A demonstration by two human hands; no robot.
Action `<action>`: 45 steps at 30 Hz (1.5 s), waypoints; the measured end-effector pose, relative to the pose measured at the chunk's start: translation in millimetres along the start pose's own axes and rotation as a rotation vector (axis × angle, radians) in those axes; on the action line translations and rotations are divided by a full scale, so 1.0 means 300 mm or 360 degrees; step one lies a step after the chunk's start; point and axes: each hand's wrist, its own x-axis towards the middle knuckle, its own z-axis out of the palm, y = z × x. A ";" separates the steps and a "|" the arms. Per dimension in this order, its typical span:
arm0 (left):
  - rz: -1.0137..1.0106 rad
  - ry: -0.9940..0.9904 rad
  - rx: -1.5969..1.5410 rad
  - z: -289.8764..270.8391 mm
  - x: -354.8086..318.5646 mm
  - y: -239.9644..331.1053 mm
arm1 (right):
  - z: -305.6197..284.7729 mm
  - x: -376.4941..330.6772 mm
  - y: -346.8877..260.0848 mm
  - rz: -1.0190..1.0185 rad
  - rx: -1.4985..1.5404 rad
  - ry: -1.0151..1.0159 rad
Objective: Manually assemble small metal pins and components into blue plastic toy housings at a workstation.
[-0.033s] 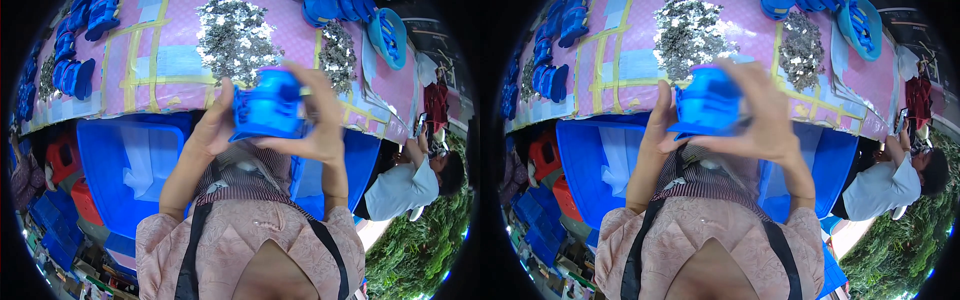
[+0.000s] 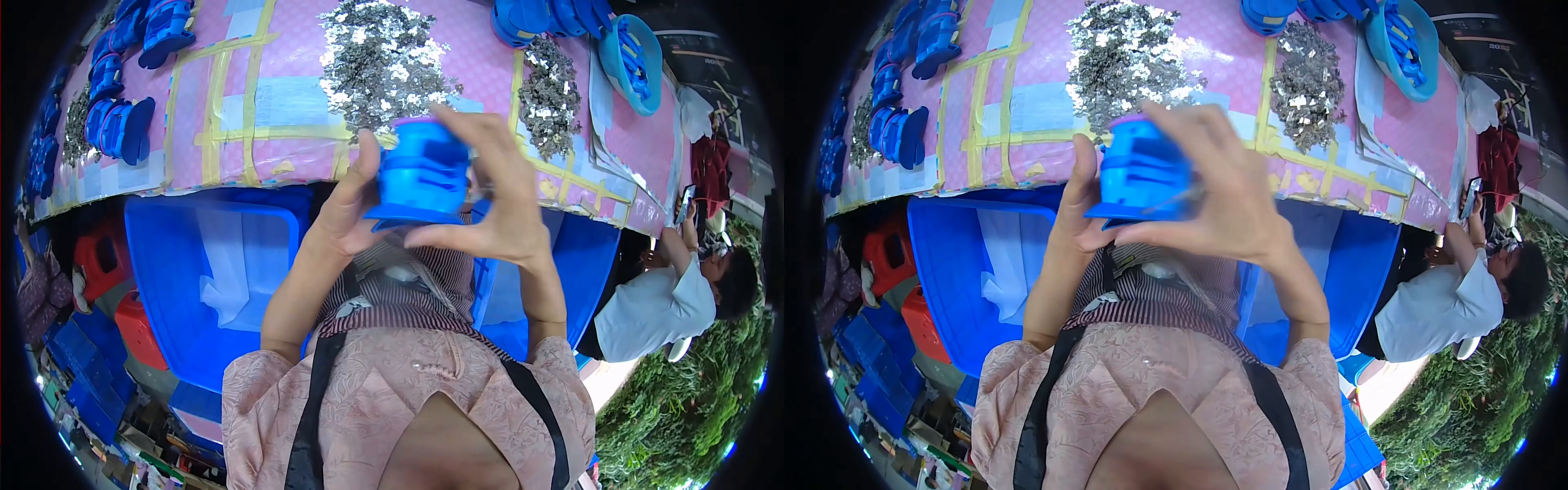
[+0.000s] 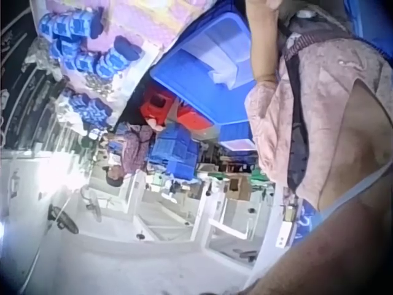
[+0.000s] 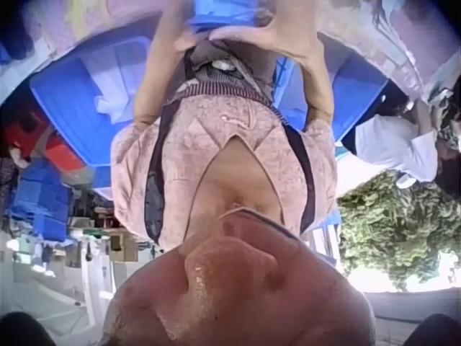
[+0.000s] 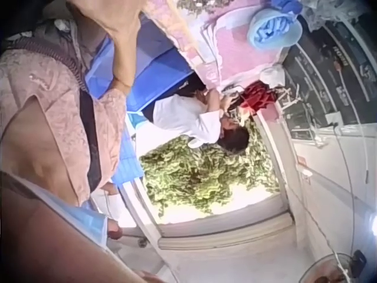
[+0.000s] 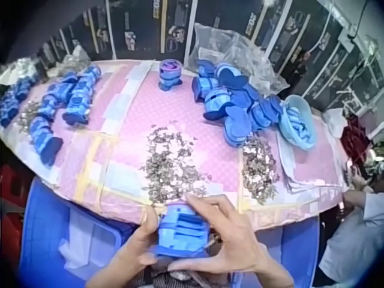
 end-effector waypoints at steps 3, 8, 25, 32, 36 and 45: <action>-0.0003 -0.0526 -0.0372 -0.121 0.033 -0.005 | 0.057 0.016 0.081 0.0445 0.0468 0.0239; 0.0083 -0.0299 -0.0102 -0.129 0.027 0.004 | 0.178 0.130 0.305 0.0605 0.0099 0.0580; 0.0642 0.0236 0.0550 -0.065 0.042 0.080 | 0.181 0.136 0.289 0.0785 0.0700 0.0488; 0.0774 0.0257 0.0646 -0.035 0.061 0.063 | 0.134 0.104 0.211 0.1048 0.1210 0.0524; 0.0838 0.0288 0.0700 -0.019 0.063 0.053 | 0.108 0.091 0.115 0.1196 0.1519 0.0399; 0.0998 0.0249 0.0845 0.014 0.080 0.031 | 0.156 0.073 0.097 0.1123 0.1401 0.0502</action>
